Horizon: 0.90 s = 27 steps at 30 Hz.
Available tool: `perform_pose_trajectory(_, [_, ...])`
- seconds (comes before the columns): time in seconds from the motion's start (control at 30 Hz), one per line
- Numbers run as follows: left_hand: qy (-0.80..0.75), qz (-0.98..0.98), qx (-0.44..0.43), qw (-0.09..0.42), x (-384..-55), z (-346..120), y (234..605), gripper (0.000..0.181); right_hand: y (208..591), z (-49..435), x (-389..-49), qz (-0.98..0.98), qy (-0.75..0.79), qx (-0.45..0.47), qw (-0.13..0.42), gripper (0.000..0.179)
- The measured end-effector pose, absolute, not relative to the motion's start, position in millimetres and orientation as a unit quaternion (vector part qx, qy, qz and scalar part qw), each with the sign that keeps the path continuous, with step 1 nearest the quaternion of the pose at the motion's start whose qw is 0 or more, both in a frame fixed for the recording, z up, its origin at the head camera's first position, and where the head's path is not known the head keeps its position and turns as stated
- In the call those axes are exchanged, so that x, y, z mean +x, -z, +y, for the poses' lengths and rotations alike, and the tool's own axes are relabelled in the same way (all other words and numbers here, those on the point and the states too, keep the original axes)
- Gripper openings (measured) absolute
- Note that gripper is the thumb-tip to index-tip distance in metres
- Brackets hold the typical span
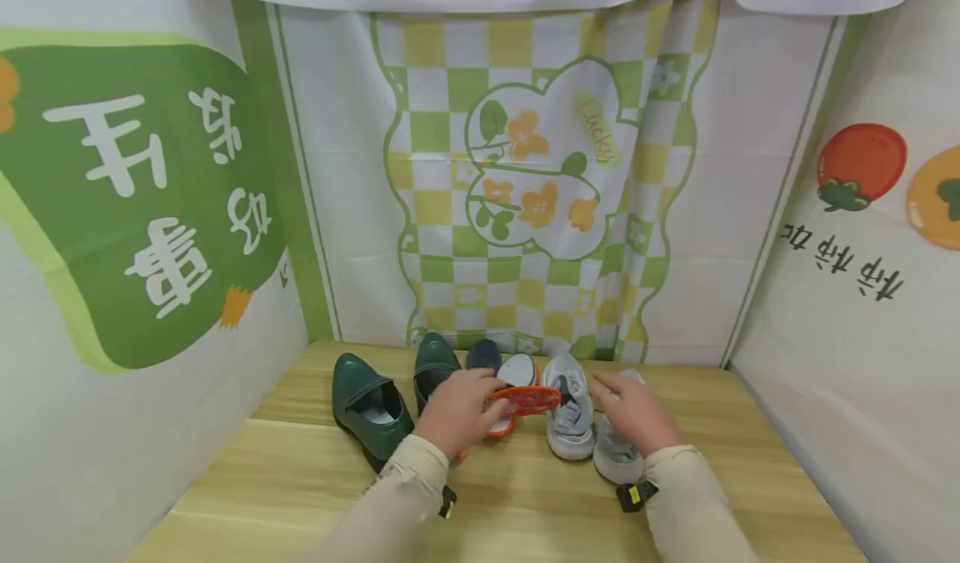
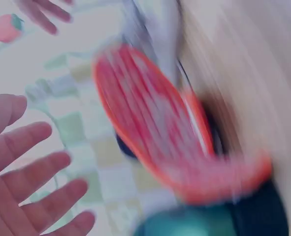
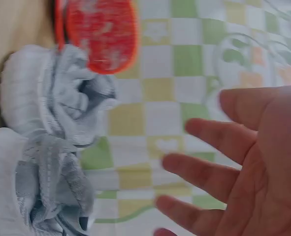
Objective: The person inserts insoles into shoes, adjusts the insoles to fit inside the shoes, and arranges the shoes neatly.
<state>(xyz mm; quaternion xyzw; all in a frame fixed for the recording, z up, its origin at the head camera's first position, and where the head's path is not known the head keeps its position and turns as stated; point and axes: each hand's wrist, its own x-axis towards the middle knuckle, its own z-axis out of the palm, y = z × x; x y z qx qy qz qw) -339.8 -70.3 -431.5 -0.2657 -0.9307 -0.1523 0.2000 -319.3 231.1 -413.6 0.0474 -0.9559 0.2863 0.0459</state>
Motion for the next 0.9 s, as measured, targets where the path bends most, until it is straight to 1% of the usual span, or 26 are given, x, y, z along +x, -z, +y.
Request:
perform_pose_trajectory(0.07, [0.172,-0.919,-0.301,0.190,-331.8,-51.4,435.0,0.029,416.3,239.5,-312.0,-0.950,-0.303,0.046,0.050,0.055])
perform_pose_trajectory(0.17, [0.179,-0.906,-0.342,0.171,-320.8,-29.7,437.5,0.026,425.8,246.7,-306.2,-0.951,-0.303,0.033,0.050,0.050])
perform_pose_trajectory(0.23, [0.174,-0.900,-0.364,0.163,-315.5,-20.0,438.1,0.025,435.2,246.8,-306.5,-0.959,-0.279,0.035,0.038,0.052])
perform_pose_trajectory(0.33, [0.151,-0.892,-0.394,0.162,-310.3,-11.9,438.1,0.027,450.1,243.8,-310.3,-0.975,-0.219,0.045,0.017,0.062])
perform_pose_trajectory(0.4, [0.143,-0.890,-0.402,0.163,-308.1,-10.0,436.7,0.027,456.4,241.7,-313.7,-0.981,-0.187,0.044,0.017,0.066])
perform_pose_trajectory(0.5, [0.130,-0.887,-0.408,0.170,-303.9,-9.9,433.4,0.028,459.3,241.1,-318.6,-0.984,-0.171,0.022,0.039,0.051])
perform_pose_trajectory(0.6, [0.119,-0.882,-0.420,0.174,-297.5,-9.5,429.1,0.027,458.9,244.9,-321.0,-0.985,-0.166,0.001,0.045,0.038])
perform_pose_trajectory(0.77, [0.093,-0.875,-0.438,0.182,-285.3,-4.8,423.7,0.016,458.1,252.2,-320.0,-0.991,-0.137,-0.005,0.010,0.048])
perform_pose_trajectory(0.83, [0.088,-0.879,-0.436,0.175,-281.4,-3.4,422.4,0.014,458.1,253.9,-319.8,-0.991,-0.135,0.001,0.007,0.046])
perform_pose_trajectory(0.9, [0.079,-0.883,-0.431,0.169,-279.2,-2.2,422.7,0.014,456.5,256.1,-319.4,-0.990,-0.136,0.016,0.017,0.041])
